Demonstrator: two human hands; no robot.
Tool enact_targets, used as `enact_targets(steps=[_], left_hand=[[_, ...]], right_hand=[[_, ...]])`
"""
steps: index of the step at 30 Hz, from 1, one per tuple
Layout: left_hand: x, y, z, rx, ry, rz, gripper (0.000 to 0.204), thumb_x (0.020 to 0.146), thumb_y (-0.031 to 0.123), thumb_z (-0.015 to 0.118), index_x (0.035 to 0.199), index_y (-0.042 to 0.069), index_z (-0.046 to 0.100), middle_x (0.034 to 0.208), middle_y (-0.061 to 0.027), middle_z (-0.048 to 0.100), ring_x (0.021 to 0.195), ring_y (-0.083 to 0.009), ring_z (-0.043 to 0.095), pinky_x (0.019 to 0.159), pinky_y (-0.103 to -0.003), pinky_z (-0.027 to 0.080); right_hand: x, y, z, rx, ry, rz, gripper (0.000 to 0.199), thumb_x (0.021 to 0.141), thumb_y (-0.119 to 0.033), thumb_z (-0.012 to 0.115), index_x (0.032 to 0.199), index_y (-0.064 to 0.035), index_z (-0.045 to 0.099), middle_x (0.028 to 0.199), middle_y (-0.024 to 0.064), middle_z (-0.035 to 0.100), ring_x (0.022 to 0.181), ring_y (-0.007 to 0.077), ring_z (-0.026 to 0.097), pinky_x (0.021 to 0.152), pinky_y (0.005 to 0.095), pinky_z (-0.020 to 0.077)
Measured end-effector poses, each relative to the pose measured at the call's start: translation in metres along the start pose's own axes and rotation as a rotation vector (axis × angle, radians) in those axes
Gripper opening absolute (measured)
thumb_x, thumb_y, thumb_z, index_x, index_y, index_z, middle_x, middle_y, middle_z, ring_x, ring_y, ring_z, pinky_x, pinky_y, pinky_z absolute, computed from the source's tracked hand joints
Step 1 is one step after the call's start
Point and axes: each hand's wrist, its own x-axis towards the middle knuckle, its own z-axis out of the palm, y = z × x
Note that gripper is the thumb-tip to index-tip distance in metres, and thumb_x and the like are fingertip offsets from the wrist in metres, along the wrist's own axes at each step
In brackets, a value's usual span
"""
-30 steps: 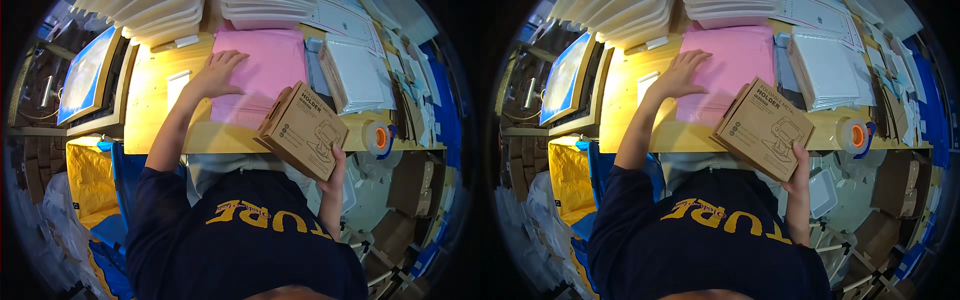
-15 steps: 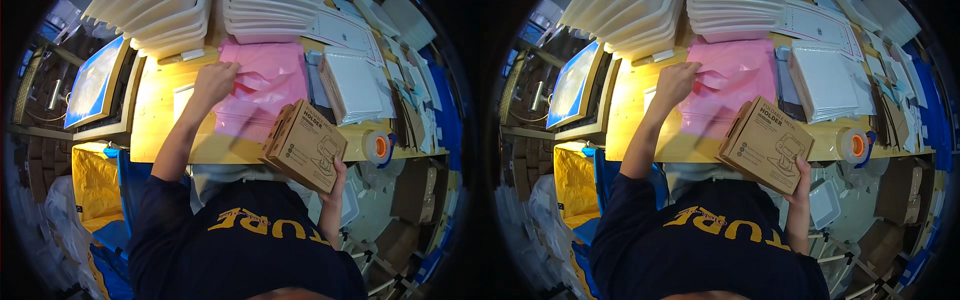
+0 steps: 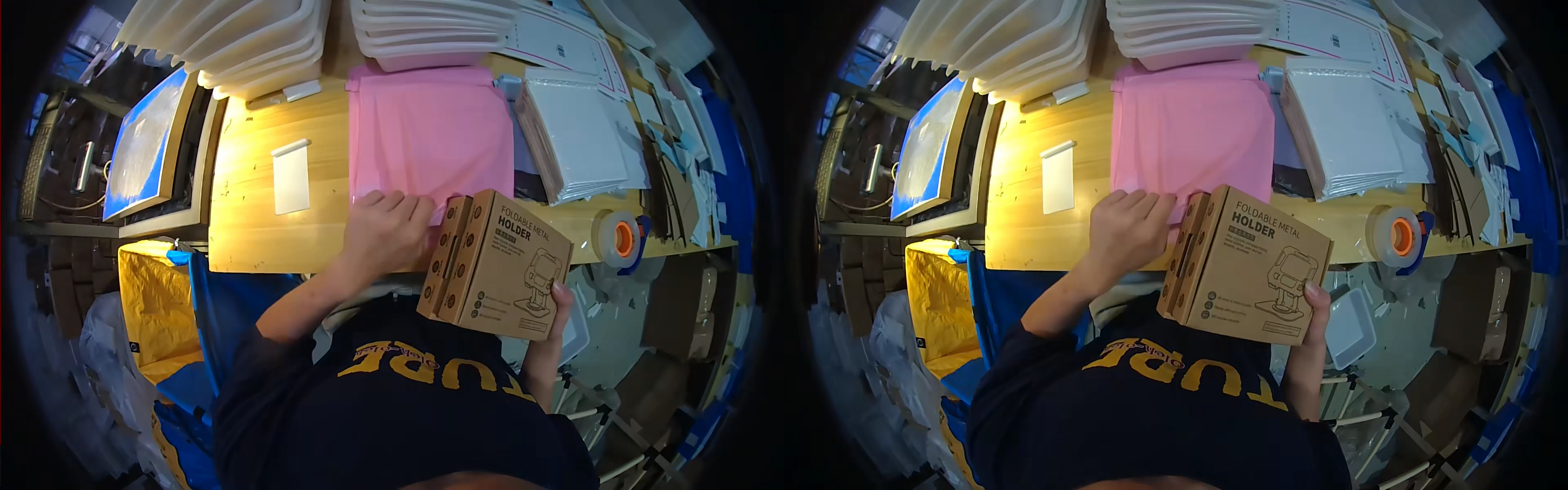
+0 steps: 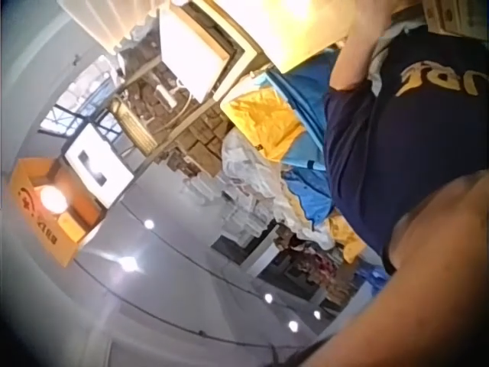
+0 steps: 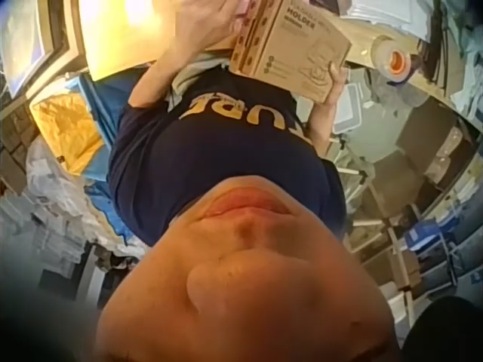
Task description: The person packages small cardboard boxes into pink padded mailers, sealing each mailer with a tape dispenser, then applying shipping labels by hand.
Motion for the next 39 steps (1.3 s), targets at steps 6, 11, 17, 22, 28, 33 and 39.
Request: enact_targets(steps=[6,11,17,22,28,33,39], left_hand=[[0.000,-0.006,0.011,0.020,-0.079,-0.089,0.022,0.077,0.015,0.070,0.098,0.012,0.066,0.087,-0.0034,0.058,0.073,-0.0215,0.058,0.063,-0.032,0.047],[0.003,-0.001,0.037,0.078,-0.132,-0.044,0.027,0.080,0.012,0.068,0.106,0.012,0.069,0.097,-0.0039,0.059,0.083,-0.0225,0.060,0.071,-0.033,0.049],[0.003,-0.002,0.066,-0.062,0.155,-0.050,0.020,0.082,0.013,0.064,0.102,0.013,0.068,0.097,-0.0028,0.059,0.087,-0.0226,0.059,0.073,-0.034,0.049],[-0.003,0.011,0.076,-0.018,-0.099,-0.117,0.025,0.082,0.014,0.065,0.107,0.015,0.070,0.101,-0.0018,0.061,0.092,-0.0219,0.059,0.077,-0.035,0.050],[0.018,0.013,0.049,0.009,-0.107,-0.108,0.029,0.084,0.015,0.067,0.113,0.015,0.072,0.105,-0.0011,0.065,0.094,-0.0216,0.061,0.081,-0.036,0.051],[0.008,0.002,0.047,-0.034,-0.096,-0.123,0.029,0.088,0.017,0.067,0.116,0.013,0.071,0.111,-0.0016,0.067,0.100,-0.0220,0.063,0.085,-0.036,0.052],[-0.023,-0.010,0.054,-0.269,-0.224,-0.116,0.025,0.092,0.018,0.069,0.115,0.008,0.073,0.119,-0.0036,0.069,0.107,-0.0230,0.064,0.093,-0.035,0.052]], right_hand=[[-0.012,0.002,-0.012,0.115,0.021,0.000,0.063,0.091,-0.033,0.055,0.145,-0.0018,0.050,0.134,0.0182,0.065,0.111,0.0277,0.067,0.094,0.0390,0.0527],[-0.040,-0.002,-0.034,0.075,0.010,0.011,0.064,0.089,-0.032,0.056,0.145,-0.0020,0.050,0.133,0.0197,0.065,0.112,0.0288,0.067,0.092,0.0397,0.0535],[-0.063,0.001,-0.043,0.046,0.003,0.012,0.066,0.090,-0.031,0.053,0.145,0.0025,0.048,0.131,0.0225,0.065,0.110,0.0306,0.067,0.094,0.0381,0.0526],[-0.047,-0.007,-0.057,-0.147,-0.014,0.214,0.065,0.089,-0.031,0.054,0.143,0.0059,0.050,0.134,0.0251,0.063,0.113,0.0314,0.066,0.095,0.0379,0.0523],[-0.021,-0.016,-0.028,-0.100,0.021,0.077,0.065,0.090,-0.029,0.054,0.146,0.0041,0.047,0.137,0.0224,0.062,0.116,0.0290,0.064,0.095,0.0371,0.0520],[-0.015,-0.026,-0.050,0.177,-0.003,0.013,0.064,0.091,-0.030,0.054,0.147,0.0007,0.046,0.135,0.0202,0.063,0.114,0.0287,0.064,0.095,0.0379,0.0516],[-0.004,-0.045,-0.071,0.327,-0.044,0.020,0.062,0.094,-0.032,0.054,0.148,-0.0031,0.047,0.135,0.0193,0.062,0.113,0.0297,0.064,0.097,0.0398,0.0505]])
